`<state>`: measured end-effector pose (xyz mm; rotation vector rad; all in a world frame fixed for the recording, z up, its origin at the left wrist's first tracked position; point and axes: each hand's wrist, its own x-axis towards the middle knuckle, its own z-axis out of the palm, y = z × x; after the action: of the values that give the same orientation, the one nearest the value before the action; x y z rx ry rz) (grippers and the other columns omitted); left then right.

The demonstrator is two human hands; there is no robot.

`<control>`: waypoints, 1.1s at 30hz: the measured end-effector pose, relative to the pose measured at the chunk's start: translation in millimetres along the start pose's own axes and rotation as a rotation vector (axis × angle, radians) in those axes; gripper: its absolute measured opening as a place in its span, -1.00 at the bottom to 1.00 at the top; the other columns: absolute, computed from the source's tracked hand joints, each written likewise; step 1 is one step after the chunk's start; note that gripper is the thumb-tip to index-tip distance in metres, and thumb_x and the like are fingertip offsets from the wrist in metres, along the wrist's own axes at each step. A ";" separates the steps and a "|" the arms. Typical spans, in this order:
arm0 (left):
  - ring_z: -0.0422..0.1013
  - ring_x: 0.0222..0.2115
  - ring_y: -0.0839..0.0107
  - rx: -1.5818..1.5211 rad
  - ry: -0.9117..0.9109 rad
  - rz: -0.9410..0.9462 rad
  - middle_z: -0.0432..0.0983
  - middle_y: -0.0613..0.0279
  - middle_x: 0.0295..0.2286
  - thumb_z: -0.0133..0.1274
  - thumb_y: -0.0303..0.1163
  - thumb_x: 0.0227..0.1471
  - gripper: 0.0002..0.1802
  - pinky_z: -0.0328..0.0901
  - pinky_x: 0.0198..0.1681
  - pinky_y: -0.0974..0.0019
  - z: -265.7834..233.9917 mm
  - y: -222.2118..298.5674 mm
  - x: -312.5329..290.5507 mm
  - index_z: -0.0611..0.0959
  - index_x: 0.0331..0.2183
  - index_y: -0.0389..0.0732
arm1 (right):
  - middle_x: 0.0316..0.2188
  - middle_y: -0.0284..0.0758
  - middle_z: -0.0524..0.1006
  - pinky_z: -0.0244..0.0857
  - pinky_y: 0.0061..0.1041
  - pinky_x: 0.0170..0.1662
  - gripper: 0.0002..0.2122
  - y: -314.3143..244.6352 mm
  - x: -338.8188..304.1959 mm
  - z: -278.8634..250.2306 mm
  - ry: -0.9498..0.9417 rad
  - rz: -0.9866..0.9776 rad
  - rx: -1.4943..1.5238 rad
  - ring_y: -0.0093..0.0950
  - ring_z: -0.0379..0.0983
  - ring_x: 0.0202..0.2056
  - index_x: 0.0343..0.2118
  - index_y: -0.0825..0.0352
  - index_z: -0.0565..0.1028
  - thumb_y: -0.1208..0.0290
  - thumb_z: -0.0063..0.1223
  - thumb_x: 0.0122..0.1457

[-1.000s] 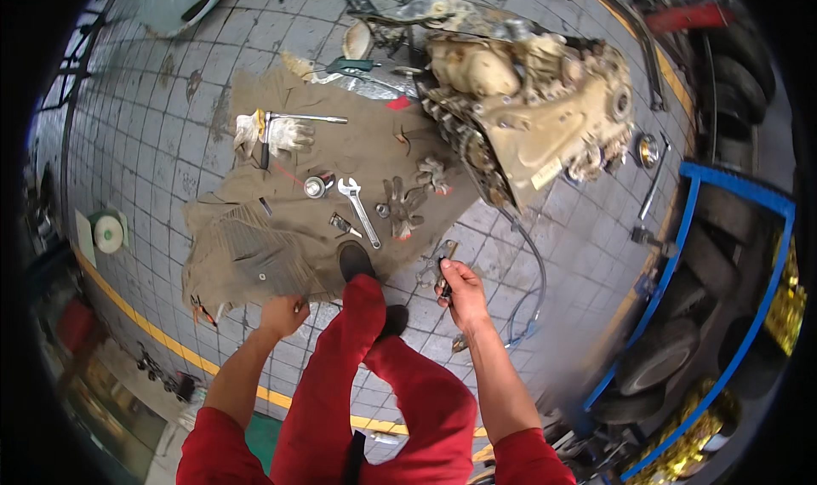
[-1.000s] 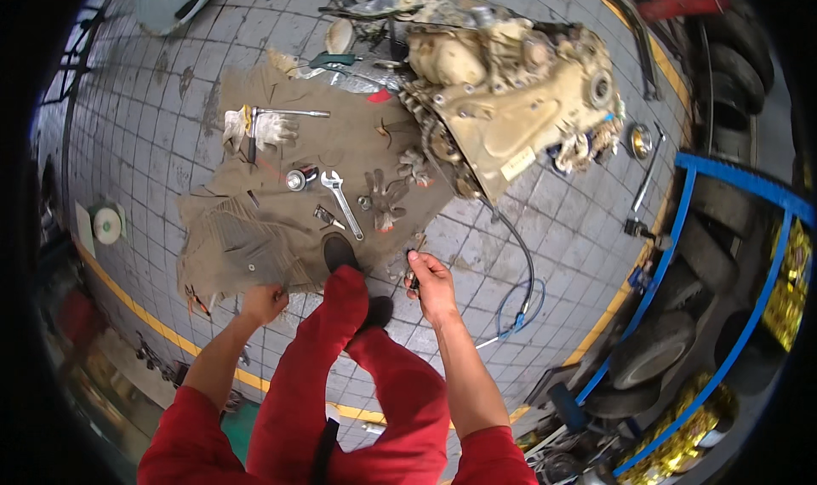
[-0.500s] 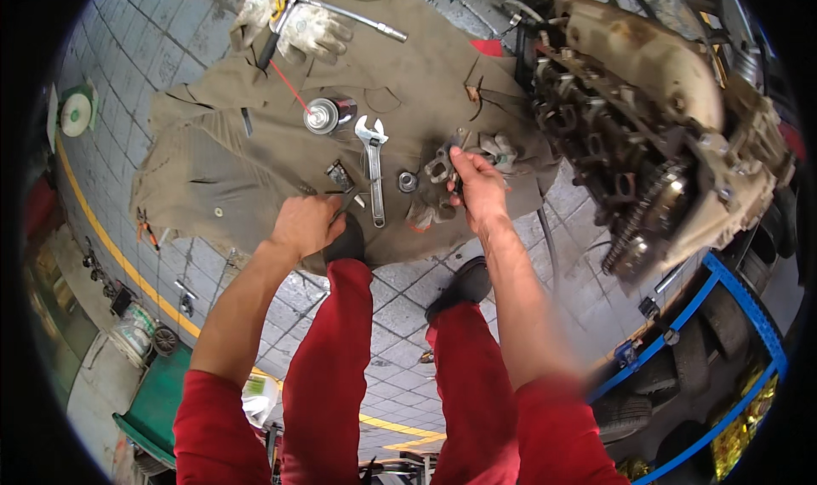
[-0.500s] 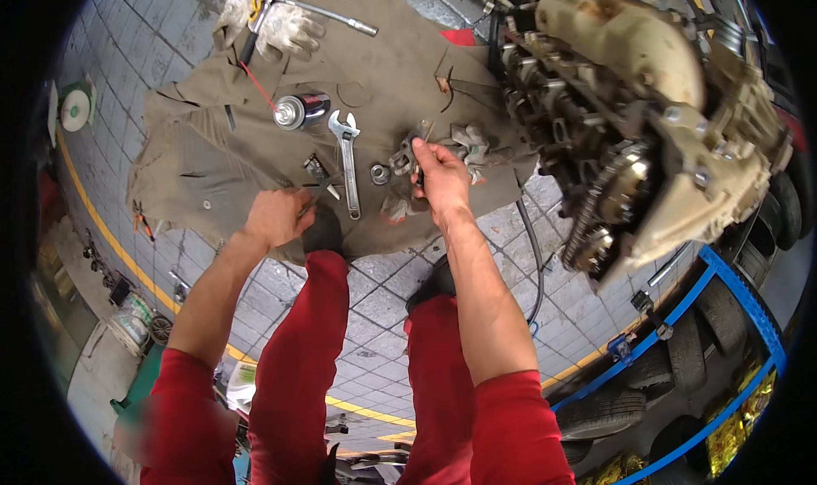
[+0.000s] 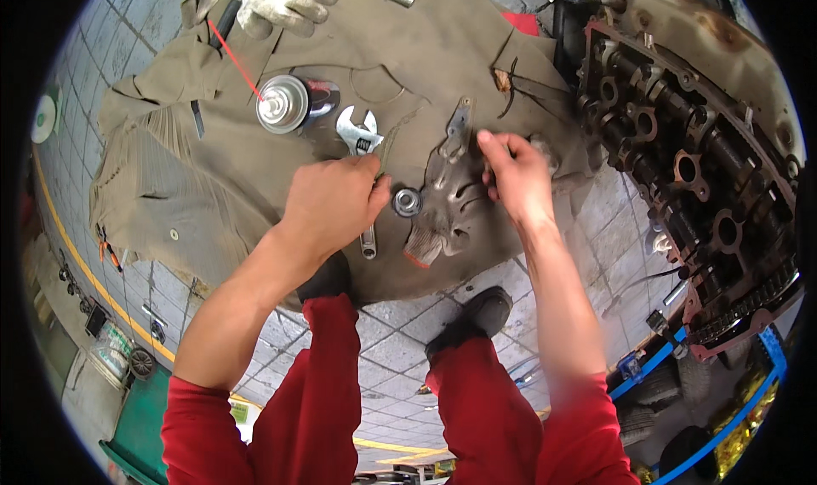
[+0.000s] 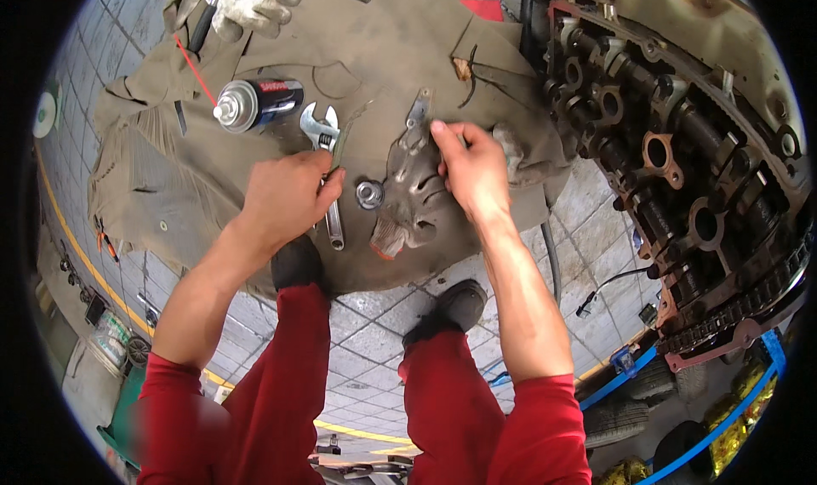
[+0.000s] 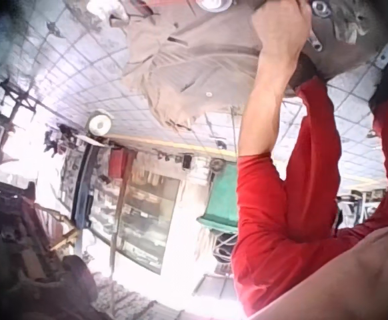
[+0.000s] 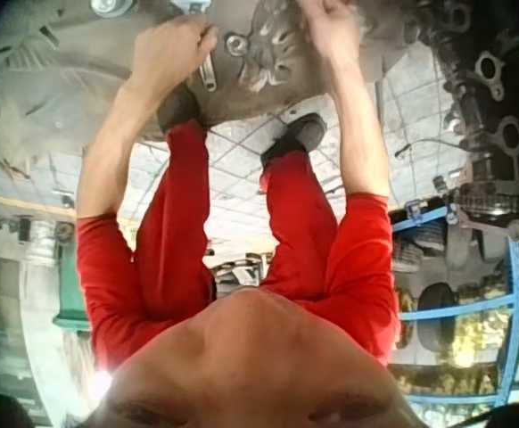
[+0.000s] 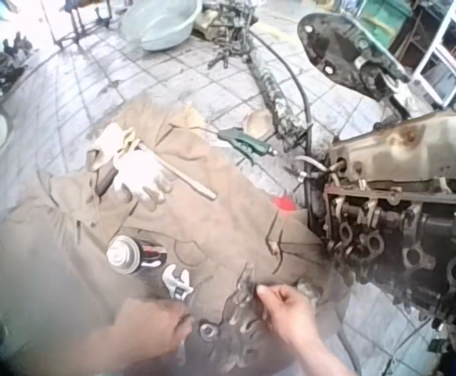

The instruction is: The person walks to a disassembled engine on the floor and begins inserting bolts into the engine block by hand. They continue to thread multiple bolts into various holes on the engine casing throughout the clip.

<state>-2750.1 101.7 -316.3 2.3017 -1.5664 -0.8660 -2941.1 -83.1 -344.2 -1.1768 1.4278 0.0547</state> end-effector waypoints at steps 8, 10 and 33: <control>0.56 -0.47 -0.18 0.028 -0.066 -0.058 0.64 -0.04 -0.52 0.11 -0.11 0.28 -0.64 0.42 -0.36 -0.17 10.2 12.7 43.5 0.61 -0.39 -0.22 | -0.52 -0.48 0.45 0.09 -0.61 -0.58 -0.72 23.3 -77.2 -43.5 -0.261 0.300 0.560 -0.63 0.37 -0.54 -0.31 0.25 0.54 0.13 0.21 0.39; 0.57 -0.46 -0.19 0.031 -0.026 -0.062 0.64 -0.06 -0.51 0.10 -0.10 0.29 -0.64 0.42 -0.35 -0.17 12.4 13.0 48.6 0.63 -0.35 -0.22 | -0.51 -0.47 0.45 0.09 -0.61 -0.57 -0.72 35.8 -86.4 -49.3 -0.271 0.319 0.666 -0.61 0.38 -0.53 -0.30 0.24 0.55 0.11 0.20 0.40; 0.54 -0.04 -0.11 0.242 -0.188 0.052 0.55 -0.09 -0.06 0.13 -0.40 0.09 -0.73 0.46 0.03 -0.07 49.9 22.5 106.9 0.65 -0.13 -0.17 | -0.40 -0.47 0.50 0.18 -0.63 -0.51 -0.75 73.6 -85.9 -67.3 -0.415 0.111 1.080 -0.59 0.43 -0.44 -0.27 0.16 0.49 0.09 0.15 0.41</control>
<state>-2769.2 2.9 -381.8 2.3861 -1.8966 -0.9504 -3058.1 -39.3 -302.7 -0.1683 0.9079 -0.3400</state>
